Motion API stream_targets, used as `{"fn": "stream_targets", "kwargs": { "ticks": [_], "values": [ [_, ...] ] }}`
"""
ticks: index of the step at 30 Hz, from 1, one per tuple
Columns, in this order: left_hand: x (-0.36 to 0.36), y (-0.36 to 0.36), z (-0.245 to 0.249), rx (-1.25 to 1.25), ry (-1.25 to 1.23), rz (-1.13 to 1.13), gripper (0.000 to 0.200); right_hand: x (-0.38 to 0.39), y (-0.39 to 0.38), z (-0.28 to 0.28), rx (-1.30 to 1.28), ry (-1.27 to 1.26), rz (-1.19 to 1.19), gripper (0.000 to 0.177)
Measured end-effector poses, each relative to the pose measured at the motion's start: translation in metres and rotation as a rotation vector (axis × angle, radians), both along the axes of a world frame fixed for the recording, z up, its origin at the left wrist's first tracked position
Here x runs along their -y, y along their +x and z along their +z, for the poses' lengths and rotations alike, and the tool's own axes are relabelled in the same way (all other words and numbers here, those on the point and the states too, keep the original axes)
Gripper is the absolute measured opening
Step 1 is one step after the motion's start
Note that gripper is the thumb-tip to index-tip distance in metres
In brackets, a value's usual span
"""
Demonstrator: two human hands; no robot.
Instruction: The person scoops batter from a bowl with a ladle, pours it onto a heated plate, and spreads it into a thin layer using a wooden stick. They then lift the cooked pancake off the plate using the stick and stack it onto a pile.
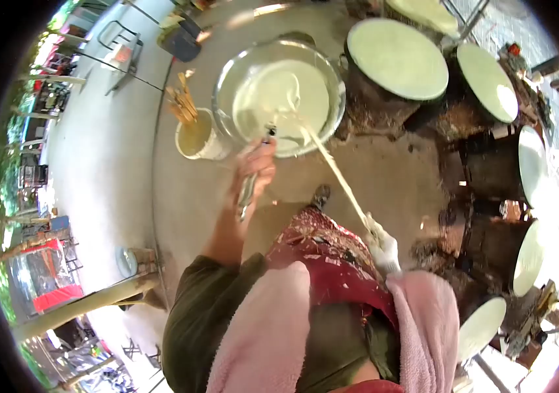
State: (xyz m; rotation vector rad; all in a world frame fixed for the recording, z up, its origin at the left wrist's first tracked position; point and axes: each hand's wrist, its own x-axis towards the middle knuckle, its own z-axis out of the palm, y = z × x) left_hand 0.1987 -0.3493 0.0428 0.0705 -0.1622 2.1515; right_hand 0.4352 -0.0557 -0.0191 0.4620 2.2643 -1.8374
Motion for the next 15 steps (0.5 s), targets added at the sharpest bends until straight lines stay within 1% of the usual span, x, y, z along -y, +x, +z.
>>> {"fn": "stream_targets", "kwargs": {
  "ticks": [1, 2, 3, 4, 5, 6, 7, 8, 9, 11, 12, 13, 14, 15],
  "values": [
    [0.008, -0.018, 0.025, -0.086, -0.003, 0.028, 0.034, -0.006, 0.000, 0.001, -0.183, 0.046, -0.123, 0.037],
    [0.015, -0.028, 0.034, -0.198, -0.205, 0.175, 0.035, -0.014, 0.003, -0.020, -0.118, 0.094, -0.232, 0.036],
    [0.018, -0.038, 0.042, -0.299, -0.404, 0.324, 0.036, -0.018, -0.005, -0.033, -0.179, 0.031, -0.364, 0.036],
    [0.017, -0.053, 0.049, -0.233, -0.509, 0.377, 0.029, -0.029, -0.010, -0.043, -0.151, -0.237, -0.474, 0.038],
    [0.012, -0.074, 0.054, -0.248, -0.502, 0.379, 0.029, -0.037, -0.018, -0.043, -0.111, -0.505, -0.582, 0.040],
    [0.003, -0.096, 0.060, -0.178, -0.621, 0.427, 0.026, -0.043, -0.027, -0.037, -0.120, -0.501, -0.586, 0.040],
    [-0.007, -0.110, 0.062, -0.102, -0.739, 0.467, 0.022, -0.050, -0.034, -0.032, -0.074, -0.381, -0.585, 0.041],
    [-0.016, -0.121, 0.064, -0.042, -0.782, 0.449, 0.019, -0.058, -0.042, -0.025, -0.031, -0.258, -0.587, 0.041],
    [-0.030, -0.123, 0.066, -0.052, -0.769, 0.433, 0.019, -0.065, -0.048, -0.019, -0.042, -0.249, -0.606, 0.041],
    [-0.054, -0.110, 0.069, -0.552, -1.405, 0.475, 0.022, -0.074, -0.053, -0.010, -0.094, -0.226, -0.658, 0.043],
    [-0.064, -0.106, 0.071, -0.652, -1.497, 0.428, 0.025, -0.085, -0.051, -0.020, -0.082, -0.210, -0.702, 0.042],
    [-0.077, -0.106, 0.073, -0.753, -1.584, 0.380, 0.027, -0.102, -0.050, -0.046, -0.091, -0.209, -0.739, 0.042],
    [-0.092, -0.111, 0.081, -0.777, -1.566, 0.346, 0.027, -0.122, -0.043, -0.079, -0.125, -0.374, -0.829, 0.043],
    [-0.110, -0.113, 0.090, -0.794, -1.469, 0.232, 0.028, -0.134, -0.028, -0.097, -0.159, -0.536, -0.924, 0.045]
  ]
}}
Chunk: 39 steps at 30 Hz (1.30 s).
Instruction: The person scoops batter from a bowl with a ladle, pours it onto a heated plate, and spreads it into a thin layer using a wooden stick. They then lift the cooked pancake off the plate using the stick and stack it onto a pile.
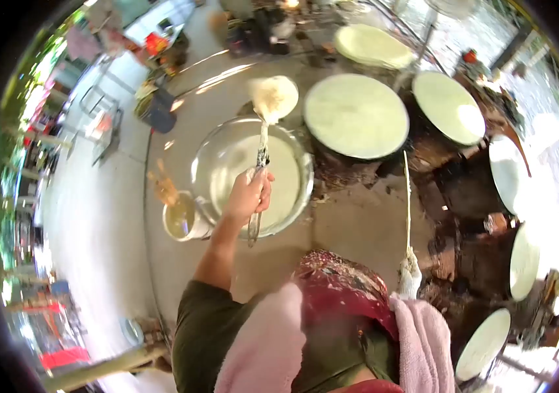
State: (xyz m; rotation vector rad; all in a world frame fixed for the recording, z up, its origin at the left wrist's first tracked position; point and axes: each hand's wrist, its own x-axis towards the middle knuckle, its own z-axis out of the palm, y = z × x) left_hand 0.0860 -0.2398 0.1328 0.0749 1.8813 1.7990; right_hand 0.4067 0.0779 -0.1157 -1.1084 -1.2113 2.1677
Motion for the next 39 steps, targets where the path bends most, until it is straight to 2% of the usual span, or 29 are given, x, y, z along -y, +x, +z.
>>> {"fn": "stream_targets", "kwargs": {
  "ticks": [1, 2, 4, 6, 7, 8, 10, 11, 12, 14, 15, 16, 18, 21, 24, 26, 27, 28, 29, 30, 32, 33, 34, 35, 36, 37, 38, 39],
  "values": [
    [-0.020, -0.003, 0.003, 0.068, 0.054, -0.121, 0.028, -0.007, 0.005, 0.001, 0.120, 0.215, 0.037, 0.043],
    [-0.035, -0.015, -0.004, 0.197, 0.163, -0.268, 0.029, -0.016, 0.007, 0.001, 0.141, 0.147, -0.034, 0.041],
    [-0.080, -0.021, -0.029, 0.429, 0.263, -0.395, 0.029, -0.029, 0.000, 0.061, 0.328, 0.167, -0.036, 0.042],
    [-0.131, -0.024, -0.063, 0.788, 0.377, -0.531, 0.029, -0.061, 0.020, 0.040, 0.294, 0.215, -0.046, 0.043],
    [-0.165, -0.017, -0.064, 0.943, 0.329, -0.477, 0.029, -0.077, 0.030, 0.026, 0.247, 0.247, -0.091, 0.045],
    [-0.201, -0.011, -0.070, 0.959, 0.339, -0.543, 0.028, -0.091, 0.039, 0.026, 0.261, 0.237, -0.147, 0.045],
    [-0.274, 0.003, -0.083, 1.131, 0.377, -0.668, 0.028, -0.120, 0.054, 0.033, 0.129, 0.122, -0.298, 0.038],
    [-0.316, 0.018, -0.079, 0.968, 0.231, -0.700, 0.029, -0.140, 0.059, 0.035, 0.085, 0.070, -0.409, 0.039],
    [-0.357, 0.024, -0.090, 0.806, 0.209, -0.858, 0.032, -0.159, 0.074, 0.025, 0.089, 0.060, -0.449, 0.039],
    [-0.449, 0.043, -0.075, 0.753, 0.129, -0.928, 0.033, -0.211, 0.108, -0.011, 0.203, 0.134, -0.538, 0.040],
    [-0.495, 0.044, -0.082, 0.692, 0.194, -1.064, 0.033, -0.233, 0.125, -0.036, 0.158, 0.193, -0.594, 0.043],
    [-0.541, 0.052, -0.076, 0.713, 0.171, -1.032, 0.033, -0.261, 0.128, -0.030, 0.174, 0.212, -0.631, 0.043],
    [-0.634, 0.061, -0.080, 0.733, 0.257, -1.149, 0.031, -0.313, 0.127, -0.007, 0.261, 0.221, -0.672, 0.044],
    [-0.761, 0.091, -0.072, 0.526, 0.193, -1.179, 0.030, -0.395, 0.109, 0.050, 0.445, 0.290, -0.687, 0.044],
    [-0.855, 0.131, -0.072, 0.363, 0.066, -1.120, 0.033, -0.466, 0.086, 0.084, 0.638, 0.346, -0.672, 0.045],
    [-0.904, 0.150, -0.101, 0.389, 0.144, -1.100, 0.030, -0.507, 0.073, 0.050, 0.731, 0.551, -0.715, 0.047],
    [-0.923, 0.162, -0.114, 0.394, 0.139, -1.116, 0.030, -0.525, 0.061, 0.053, 0.818, 0.618, -0.721, 0.049],
    [-0.938, 0.173, -0.125, 0.464, 0.167, -1.037, 0.029, -0.540, 0.052, 0.045, 0.918, 0.745, -0.670, 0.052],
    [-0.949, 0.178, -0.136, 0.533, 0.192, -0.955, 0.030, -0.549, 0.043, 0.038, 1.081, 0.702, -0.562, 0.052],
    [-0.956, 0.177, -0.147, 0.544, 0.182, -0.970, 0.030, -0.554, 0.031, 0.042, 1.239, 0.649, -0.445, 0.052],
    [-0.967, 0.172, -0.166, 0.267, 0.102, -1.042, 0.024, -0.557, 0.020, 0.021, 1.370, 0.598, -0.315, 0.048],
    [-0.969, 0.163, -0.167, 0.135, 0.053, -1.053, 0.021, -0.556, 0.014, 0.027, 1.382, 0.540, -0.314, 0.047],
    [-0.974, 0.153, -0.169, 0.136, 0.065, -1.078, 0.021, -0.559, 0.010, 0.035, 1.394, 0.489, -0.315, 0.046],
    [-0.974, 0.141, -0.173, -0.012, 0.012, -1.051, 0.024, -0.563, 0.005, 0.025, 1.407, 0.482, -0.328, 0.046],
    [-0.970, 0.125, -0.184, -0.156, -0.052, -1.017, 0.028, -0.560, -0.003, 0.007, 1.166, 0.574, -0.544, 0.041],
    [-0.969, 0.106, -0.205, -0.554, 0.068, -0.933, 0.027, -0.560, -0.010, -0.003, 0.910, 0.660, -0.750, 0.037],
    [-0.973, 0.088, -0.220, -0.945, 0.199, -0.815, 0.025, -0.569, -0.025, 0.008, 0.417, 0.095, -0.805, 0.030],
    [-0.971, 0.074, -0.207, -0.938, 0.230, -0.731, 0.026, -0.578, -0.047, 0.035, 0.297, -0.054, -0.824, 0.025]
  ]
}}
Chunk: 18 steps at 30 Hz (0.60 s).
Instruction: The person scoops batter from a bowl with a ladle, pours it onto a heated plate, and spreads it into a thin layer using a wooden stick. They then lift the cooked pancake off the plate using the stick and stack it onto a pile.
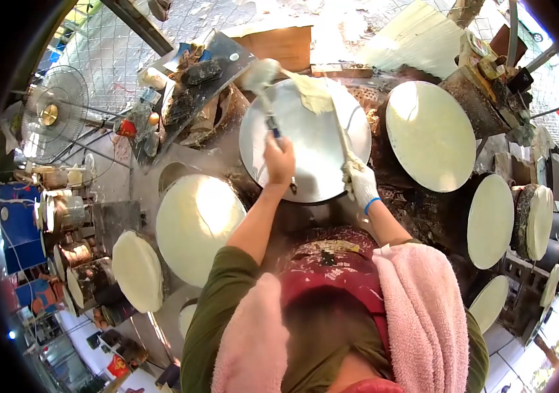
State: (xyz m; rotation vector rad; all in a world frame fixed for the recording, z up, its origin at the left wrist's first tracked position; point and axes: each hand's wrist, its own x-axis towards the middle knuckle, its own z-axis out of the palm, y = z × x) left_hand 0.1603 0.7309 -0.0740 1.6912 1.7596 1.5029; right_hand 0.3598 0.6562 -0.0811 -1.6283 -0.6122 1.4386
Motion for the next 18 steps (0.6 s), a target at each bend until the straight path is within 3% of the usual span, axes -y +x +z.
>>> {"fn": "stream_targets", "kwargs": {
  "ticks": [1, 2, 3, 4, 5, 7, 8, 9, 11, 13, 15, 16, 18],
  "values": [
    [-0.003, -0.024, -0.009, 0.181, -0.150, -0.068, 0.028, -0.005, -0.015, 0.022, -0.163, -0.086, -0.034, 0.021],
    [0.001, -0.035, 0.029, 0.025, 0.108, -0.042, 0.024, -0.009, -0.011, 0.026, -0.088, -0.156, 0.071, 0.029],
    [0.007, -0.053, 0.038, 0.404, -0.202, -0.145, 0.028, -0.009, -0.008, 0.027, 0.131, 0.017, 0.113, 0.033],
    [0.012, -0.065, 0.060, 0.613, -0.296, -0.211, 0.022, -0.007, 0.000, 0.041, 0.401, 0.071, 0.184, 0.034],
    [0.020, -0.075, 0.078, 0.609, -0.390, -0.208, 0.020, -0.005, 0.011, 0.054, 0.670, 0.128, 0.256, 0.035],
    [0.034, -0.093, 0.082, 0.550, -0.396, -0.203, 0.018, -0.002, 0.044, -0.011, 0.692, 0.300, 0.071, 0.035],
    [0.042, -0.101, 0.079, 0.550, -0.400, -0.198, 0.018, -0.003, 0.047, -0.033, 0.462, 0.231, 0.064, 0.032],
    [0.050, -0.108, 0.072, 0.545, -0.439, -0.205, 0.017, -0.009, 0.043, -0.062, 0.004, 0.258, 0.046, 0.029],
    [0.070, -0.121, 0.068, 0.540, -0.490, -0.199, 0.016, -0.013, -0.006, 0.018, -0.065, -0.050, 0.106, 0.026],
    [0.088, -0.127, 0.073, 0.582, -0.601, -0.149, 0.015, -0.020, -0.010, 0.023, -0.019, -0.084, 0.191, 0.026],
    [0.109, -0.134, 0.080, 0.602, -0.644, -0.104, 0.016, -0.025, 0.008, 0.020, 0.401, 0.175, 0.317, 0.025],
    [0.119, -0.137, 0.083, 0.538, -0.652, -0.062, 0.017, -0.026, 0.024, 0.014, 0.524, 0.387, 0.263, 0.024],
    [0.134, -0.136, 0.086, 0.475, -0.651, -0.002, 0.017, -0.033, 0.058, -0.009, 0.459, 0.323, 0.211, 0.023]
  ]
}}
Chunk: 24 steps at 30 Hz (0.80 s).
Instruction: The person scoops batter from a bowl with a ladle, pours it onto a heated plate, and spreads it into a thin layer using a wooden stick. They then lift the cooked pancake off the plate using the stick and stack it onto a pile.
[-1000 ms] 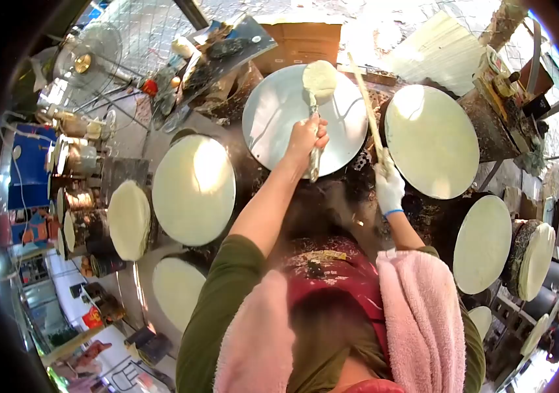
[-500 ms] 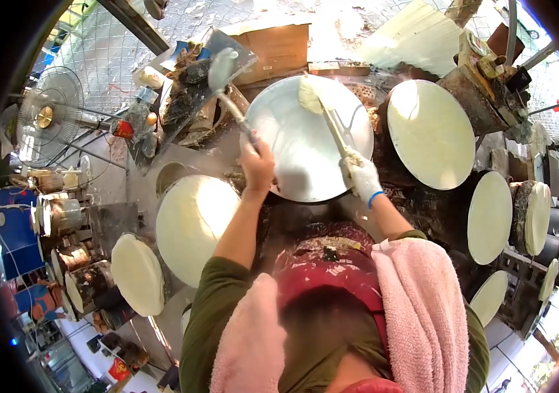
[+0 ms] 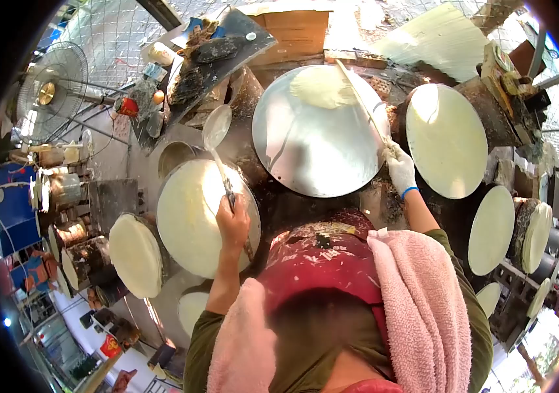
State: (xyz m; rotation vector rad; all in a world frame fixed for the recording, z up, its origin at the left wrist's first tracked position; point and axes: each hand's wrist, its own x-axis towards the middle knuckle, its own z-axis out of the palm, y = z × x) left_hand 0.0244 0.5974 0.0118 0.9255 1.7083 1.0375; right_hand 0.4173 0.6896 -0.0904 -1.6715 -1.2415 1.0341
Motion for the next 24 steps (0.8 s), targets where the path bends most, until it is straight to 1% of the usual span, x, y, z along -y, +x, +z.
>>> {"fn": "stream_targets", "kwargs": {
  "ticks": [1, 2, 3, 4, 5, 7, 8, 9, 10, 11, 13, 15, 16, 17, 19, 20, 21, 23, 24],
  "values": [
    [0.008, 0.001, 0.000, -0.046, -0.003, 0.026, 0.017, -0.003, -0.001, -0.005, -0.057, -0.017, 0.002, 0.022],
    [0.011, 0.003, 0.000, -0.091, -0.002, 0.051, 0.017, -0.003, -0.006, -0.011, -0.236, -0.160, 0.023, 0.021],
    [0.014, 0.007, -0.002, -0.098, -0.001, 0.063, 0.017, -0.005, -0.030, 0.014, -0.411, -0.304, 0.046, 0.020],
    [0.018, 0.011, -0.004, -0.061, -0.008, 0.102, 0.017, -0.007, -0.051, 0.041, -0.395, -0.419, 0.056, 0.018],
    [0.021, 0.015, -0.004, -0.024, -0.012, 0.141, 0.016, -0.010, -0.052, 0.023, -0.374, -0.460, 0.119, 0.019],
    [0.024, 0.022, -0.001, 0.017, -0.033, 0.163, 0.016, -0.018, -0.052, 0.005, -0.445, -0.215, 0.171, 0.022],
    [0.027, 0.025, 0.001, 0.061, -0.059, 0.175, 0.015, -0.022, -0.029, 0.005, -0.290, -0.230, 0.231, 0.023],
    [0.029, 0.028, 0.005, 0.059, -0.063, 0.191, 0.015, -0.028, -0.009, 0.030, -0.135, -0.243, 0.291, 0.025],
    [0.029, 0.032, 0.010, 0.074, -0.065, 0.200, 0.015, -0.036, 0.009, 0.029, -0.212, -0.167, 0.246, 0.026],
    [0.031, 0.036, 0.013, 0.089, -0.066, 0.212, 0.015, -0.044, 0.022, 0.014, -0.177, -0.096, 0.106, 0.024],
    [0.037, 0.041, 0.008, 0.088, -0.070, 0.253, 0.015, -0.052, 0.021, 0.030, -0.159, -0.311, 0.289, 0.024],
    [0.036, 0.050, 0.004, 0.095, -0.063, 0.298, 0.015, -0.049, -0.011, 0.037, -0.351, -0.464, 0.330, 0.025],
    [0.038, 0.056, 0.005, 0.107, -0.084, 0.302, 0.015, -0.049, -0.022, 0.035, -0.312, -0.528, 0.354, 0.026],
    [0.040, 0.061, 0.007, 0.117, -0.102, 0.304, 0.015, -0.052, -0.019, 0.021, -0.265, -0.570, 0.409, 0.026],
    [0.041, 0.073, 0.013, 0.082, -0.125, 0.322, 0.018, -0.061, -0.009, 0.031, -0.252, -0.417, 0.486, 0.026],
    [0.043, 0.077, 0.013, 0.083, -0.142, 0.339, 0.018, -0.074, 0.007, 0.028, -0.127, -0.346, 0.519, 0.026],
    [0.044, 0.081, 0.012, 0.085, -0.157, 0.358, 0.017, -0.087, 0.016, 0.027, -0.239, -0.337, 0.421, 0.026],
    [0.049, 0.086, 0.008, 0.072, -0.157, 0.378, 0.017, -0.117, 0.042, 0.002, -0.204, -0.271, 0.472, 0.027],
    [0.051, 0.089, 0.006, 0.061, -0.153, 0.379, 0.018, -0.120, 0.034, 0.023, -0.133, -0.471, 0.533, 0.029]
  ]
}}
